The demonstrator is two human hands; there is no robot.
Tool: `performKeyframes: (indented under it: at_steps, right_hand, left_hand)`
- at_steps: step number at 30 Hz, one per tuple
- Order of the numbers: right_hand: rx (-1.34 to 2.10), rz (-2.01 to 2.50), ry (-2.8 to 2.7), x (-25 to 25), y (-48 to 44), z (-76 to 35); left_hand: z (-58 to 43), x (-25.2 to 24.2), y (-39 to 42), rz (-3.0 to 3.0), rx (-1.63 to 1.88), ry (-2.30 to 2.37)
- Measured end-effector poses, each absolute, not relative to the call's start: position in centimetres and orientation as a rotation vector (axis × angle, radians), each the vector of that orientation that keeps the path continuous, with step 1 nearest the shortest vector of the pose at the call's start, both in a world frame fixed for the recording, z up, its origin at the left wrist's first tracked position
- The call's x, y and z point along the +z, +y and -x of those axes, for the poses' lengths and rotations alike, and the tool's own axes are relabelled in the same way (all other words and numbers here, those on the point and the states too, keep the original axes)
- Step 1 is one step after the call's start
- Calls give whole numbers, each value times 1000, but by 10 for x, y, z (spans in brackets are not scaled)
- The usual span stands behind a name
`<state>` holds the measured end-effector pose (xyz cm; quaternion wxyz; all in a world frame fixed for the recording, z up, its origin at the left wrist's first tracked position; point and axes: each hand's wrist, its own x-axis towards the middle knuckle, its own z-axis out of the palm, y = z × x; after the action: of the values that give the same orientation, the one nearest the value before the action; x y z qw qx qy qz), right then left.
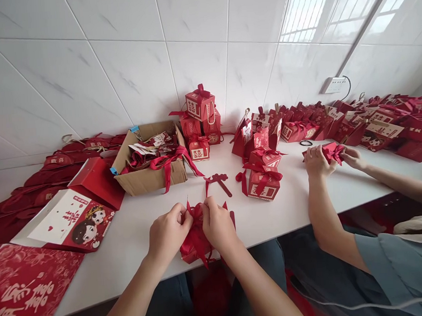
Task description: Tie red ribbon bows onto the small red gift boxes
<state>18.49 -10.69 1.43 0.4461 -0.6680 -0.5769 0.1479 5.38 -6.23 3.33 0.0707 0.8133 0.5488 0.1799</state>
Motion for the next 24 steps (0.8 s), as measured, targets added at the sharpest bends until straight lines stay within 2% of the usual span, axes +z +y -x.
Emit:
performKeyframes:
  at_steps: [7, 15, 18, 21, 24]
  right_hand:
    - [406, 1627, -1428, 13, -108, -183]
    - [346, 1713, -1430, 25, -114, -191]
    - [255, 1794, -1398, 29, -118, -200]
    - [237, 1728, -1379, 33, -119, -209]
    - [313, 1572, -1490, 38, -116, -213]
  left_hand:
    - [-59, 36, -64, -2483, 436, 1738]
    - [-17, 26, -55, -2079, 1129, 1373]
    - [-2, 24, -61, -2077, 1267, 1318]
    - [4, 25, -69, -2035, 1227, 1303]
    - [3, 27, -75, -1915, 995, 1318]
